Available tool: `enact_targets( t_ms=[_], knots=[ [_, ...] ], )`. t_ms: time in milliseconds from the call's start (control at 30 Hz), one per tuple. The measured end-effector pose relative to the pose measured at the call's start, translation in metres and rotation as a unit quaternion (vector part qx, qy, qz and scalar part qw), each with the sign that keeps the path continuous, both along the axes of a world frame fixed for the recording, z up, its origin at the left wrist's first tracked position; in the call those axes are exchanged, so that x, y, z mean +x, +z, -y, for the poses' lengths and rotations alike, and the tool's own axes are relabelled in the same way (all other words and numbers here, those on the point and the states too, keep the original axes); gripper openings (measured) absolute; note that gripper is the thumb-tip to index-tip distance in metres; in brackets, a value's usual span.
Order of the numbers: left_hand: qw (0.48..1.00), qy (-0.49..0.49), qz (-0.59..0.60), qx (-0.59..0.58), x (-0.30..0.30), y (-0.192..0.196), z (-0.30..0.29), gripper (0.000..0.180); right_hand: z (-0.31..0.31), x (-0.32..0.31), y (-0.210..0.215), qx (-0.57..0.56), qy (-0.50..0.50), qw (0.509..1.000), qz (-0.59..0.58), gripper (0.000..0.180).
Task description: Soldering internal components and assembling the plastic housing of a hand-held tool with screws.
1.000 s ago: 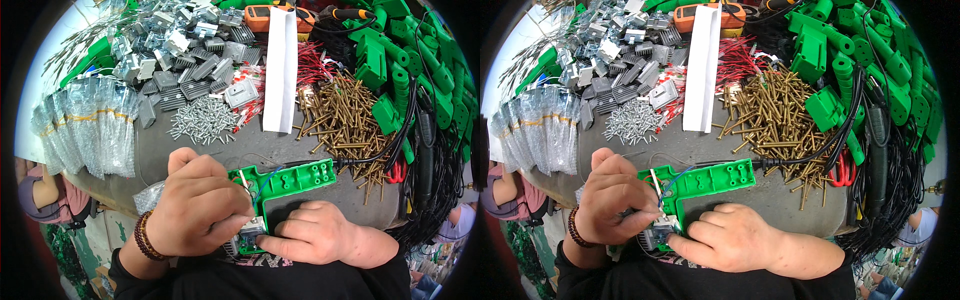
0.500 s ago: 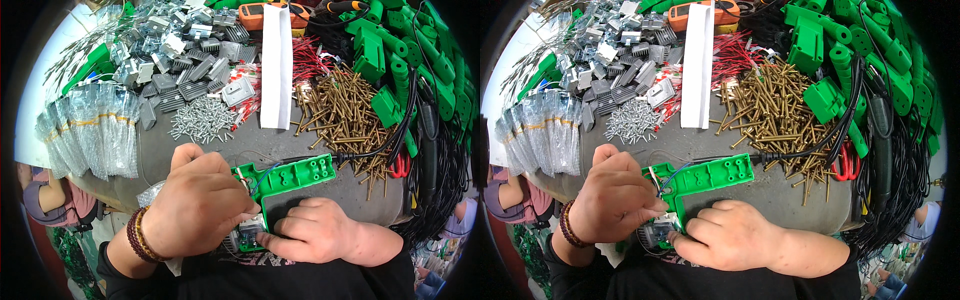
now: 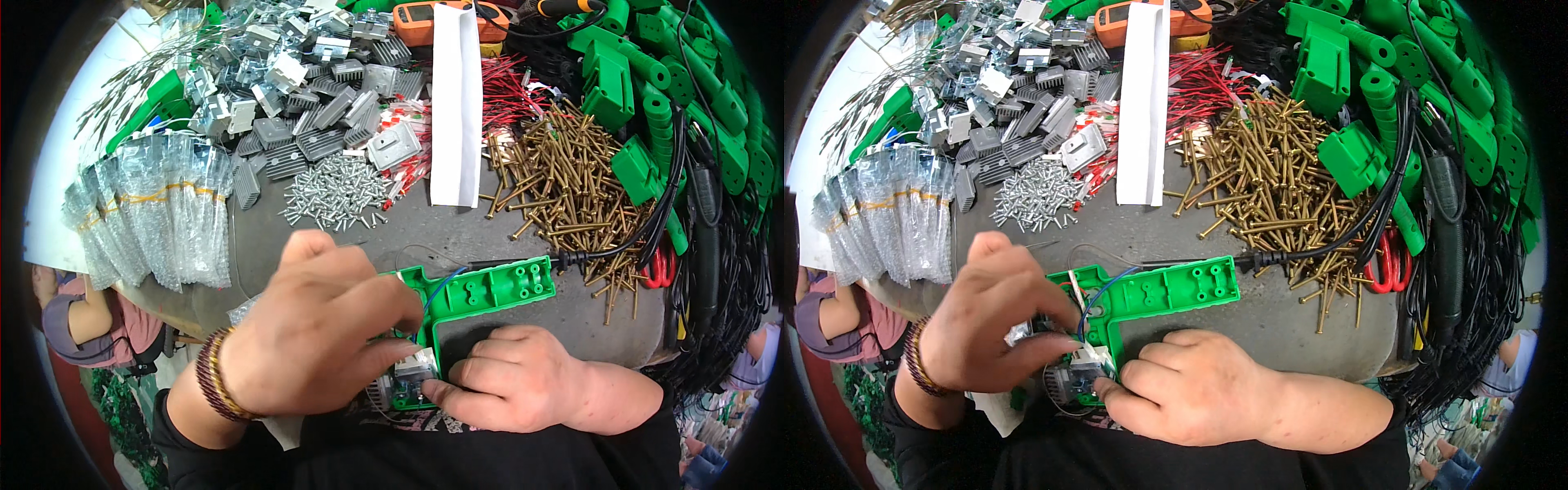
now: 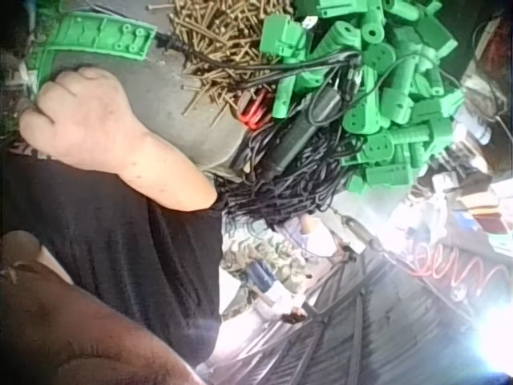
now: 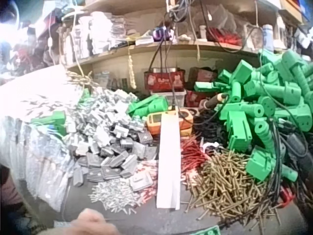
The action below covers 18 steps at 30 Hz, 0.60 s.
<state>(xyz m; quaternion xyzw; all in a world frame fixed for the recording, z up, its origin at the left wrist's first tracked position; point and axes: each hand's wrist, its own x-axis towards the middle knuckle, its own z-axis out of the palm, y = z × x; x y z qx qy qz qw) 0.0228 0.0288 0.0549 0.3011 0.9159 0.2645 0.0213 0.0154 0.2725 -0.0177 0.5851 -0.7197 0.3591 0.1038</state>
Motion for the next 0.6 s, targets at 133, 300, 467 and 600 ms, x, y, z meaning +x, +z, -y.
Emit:
enact_targets(
  t_ms=[133,300,467,600],
  knots=[
    [0.997,-0.044,-0.034,-0.049,-0.010,0.001,0.011,0.018,0.001,0.000,0.000,0.018,0.012,1.000,0.015,0.014],
    [0.992,-0.107,0.020,-0.058,-0.022,0.008,0.009,0.016,0.003,0.000,-0.001,0.004,0.023,1.000,0.019,0.013],
    [0.980,-0.164,0.068,-0.092,-0.022,0.014,0.004,0.008,0.001,0.000,-0.001,-0.001,0.032,0.999,0.019,0.013],
    [0.983,-0.148,0.081,-0.068,-0.021,0.006,0.002,0.010,0.002,0.000,-0.003,-0.010,0.048,0.998,0.034,0.013]
  ],
)
